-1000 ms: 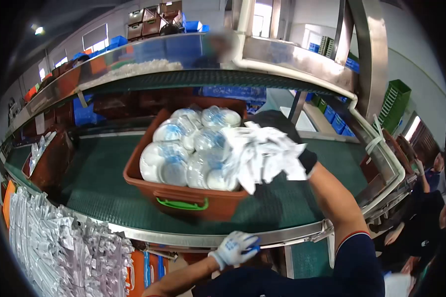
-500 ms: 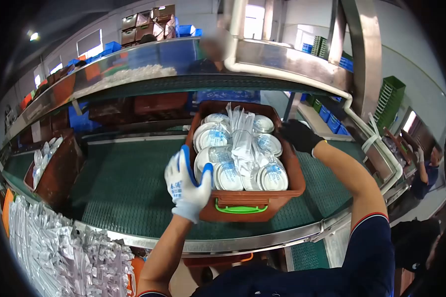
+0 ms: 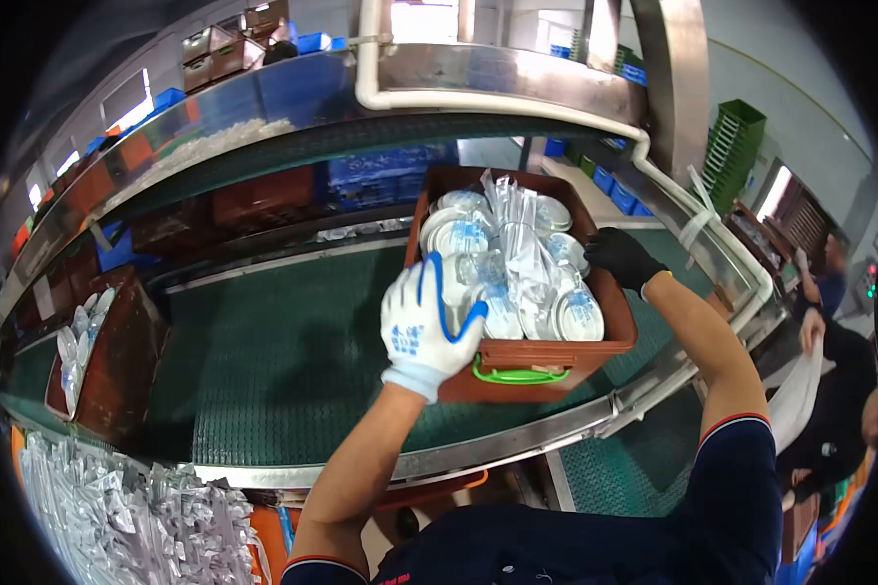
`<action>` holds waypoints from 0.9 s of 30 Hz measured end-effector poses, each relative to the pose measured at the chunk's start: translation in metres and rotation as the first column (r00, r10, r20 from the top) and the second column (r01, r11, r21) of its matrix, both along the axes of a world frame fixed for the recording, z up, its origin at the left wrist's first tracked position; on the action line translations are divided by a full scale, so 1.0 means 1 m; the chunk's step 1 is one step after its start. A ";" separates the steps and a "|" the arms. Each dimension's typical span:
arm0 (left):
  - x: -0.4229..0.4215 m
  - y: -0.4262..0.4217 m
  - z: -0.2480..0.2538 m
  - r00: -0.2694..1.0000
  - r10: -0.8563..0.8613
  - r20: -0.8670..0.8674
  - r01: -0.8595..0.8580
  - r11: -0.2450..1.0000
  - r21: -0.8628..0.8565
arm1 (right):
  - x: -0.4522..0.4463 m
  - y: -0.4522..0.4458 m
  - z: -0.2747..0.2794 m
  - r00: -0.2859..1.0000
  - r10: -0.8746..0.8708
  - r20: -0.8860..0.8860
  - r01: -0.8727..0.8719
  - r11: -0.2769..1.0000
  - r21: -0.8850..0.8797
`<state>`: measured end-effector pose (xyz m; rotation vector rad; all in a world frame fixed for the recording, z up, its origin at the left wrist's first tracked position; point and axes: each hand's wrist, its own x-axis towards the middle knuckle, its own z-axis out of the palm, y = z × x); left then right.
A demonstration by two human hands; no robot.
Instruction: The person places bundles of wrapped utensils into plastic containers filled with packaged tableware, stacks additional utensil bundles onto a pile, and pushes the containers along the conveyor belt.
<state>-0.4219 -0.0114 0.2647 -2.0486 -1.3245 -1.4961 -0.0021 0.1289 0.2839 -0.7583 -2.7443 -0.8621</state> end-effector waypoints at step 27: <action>-0.008 -0.096 -0.177 0.956 -0.252 0.149 0.287 0.704 -0.650 | -0.099 -0.209 -0.003 0.504 -0.823 -0.264 0.843 0.535 -0.058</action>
